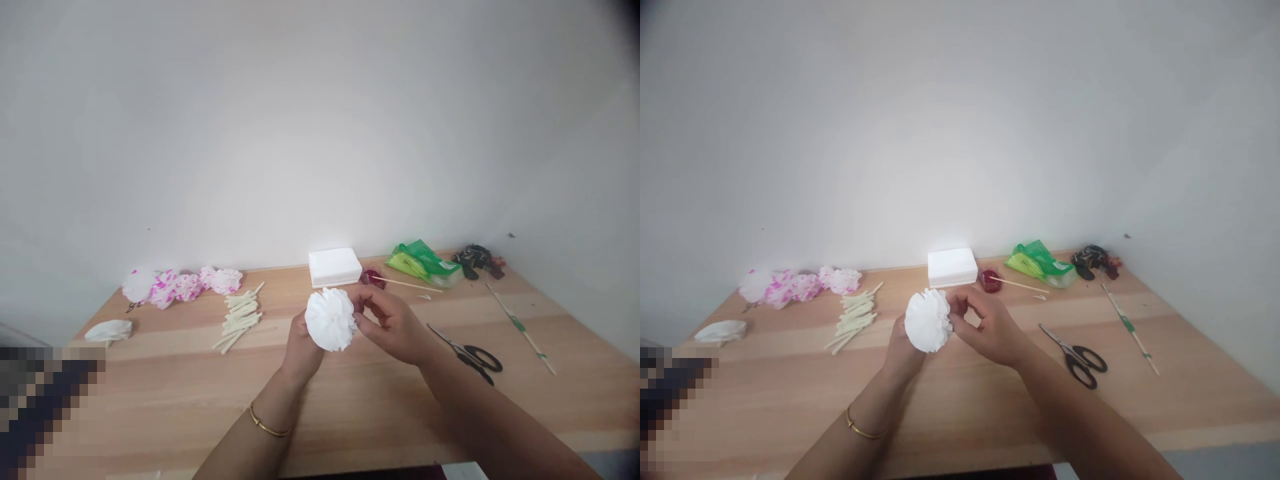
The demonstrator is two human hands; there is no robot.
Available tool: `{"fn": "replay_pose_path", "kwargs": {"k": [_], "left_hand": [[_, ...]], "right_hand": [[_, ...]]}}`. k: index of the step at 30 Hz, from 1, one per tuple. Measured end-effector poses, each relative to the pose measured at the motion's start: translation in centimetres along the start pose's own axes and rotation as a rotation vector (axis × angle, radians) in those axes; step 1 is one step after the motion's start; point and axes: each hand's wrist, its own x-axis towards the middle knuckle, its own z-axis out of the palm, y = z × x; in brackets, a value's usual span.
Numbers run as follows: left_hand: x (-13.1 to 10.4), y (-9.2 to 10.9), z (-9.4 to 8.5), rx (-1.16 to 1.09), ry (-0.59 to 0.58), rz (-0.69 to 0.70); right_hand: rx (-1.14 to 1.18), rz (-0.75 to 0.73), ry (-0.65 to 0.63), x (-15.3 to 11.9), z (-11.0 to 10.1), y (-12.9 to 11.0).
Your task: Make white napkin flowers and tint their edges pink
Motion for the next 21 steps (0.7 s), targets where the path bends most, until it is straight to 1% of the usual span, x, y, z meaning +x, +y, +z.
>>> {"fn": "replay_pose_path", "kwargs": {"k": [2,4,6,8,10,11,13,15,17,19,21], "left_hand": [[-0.1,-0.1,-0.3,0.131,-0.046,0.072],[-0.2,0.0,-0.4,0.199,-0.049,0.12],[-0.3,0.0,-0.4,0.199,-0.022,0.148],[-0.4,0.2,-0.4,0.18,0.008,0.165],[-0.4,0.2,-0.3,0.184,-0.009,0.188],[-0.4,0.2,-0.3,0.192,-0.031,0.211],[-0.4,0.1,-0.4,0.203,-0.063,0.273],[-0.5,0.1,-0.3,0.197,-0.068,0.323],[-0.6,0.2,-0.2,0.175,-0.07,0.344],[-0.8,0.4,0.0,0.15,-0.083,0.349],[-0.9,0.6,0.0,0.131,-0.103,0.336]], "right_hand": [[0.045,0.013,-0.016,-0.2,0.2,0.1],[0.09,0.025,-0.02,-0.3,0.3,0.2],[0.121,0.05,-0.005,-0.2,0.3,0.4],[0.098,0.078,0.054,0.1,0.2,0.8],[0.036,0.096,0.078,0.5,0.1,1.1],[0.007,0.091,0.057,0.6,0.1,1.2],[-0.017,0.045,-0.048,0.9,0.2,1.2],[0.002,-0.039,-0.153,1.0,0.3,1.3],[0.039,-0.111,-0.224,1.0,0.5,1.6],[0.091,-0.127,-0.285,0.8,0.6,2.2],[0.149,-0.096,-0.32,0.6,0.6,3.0]]}}
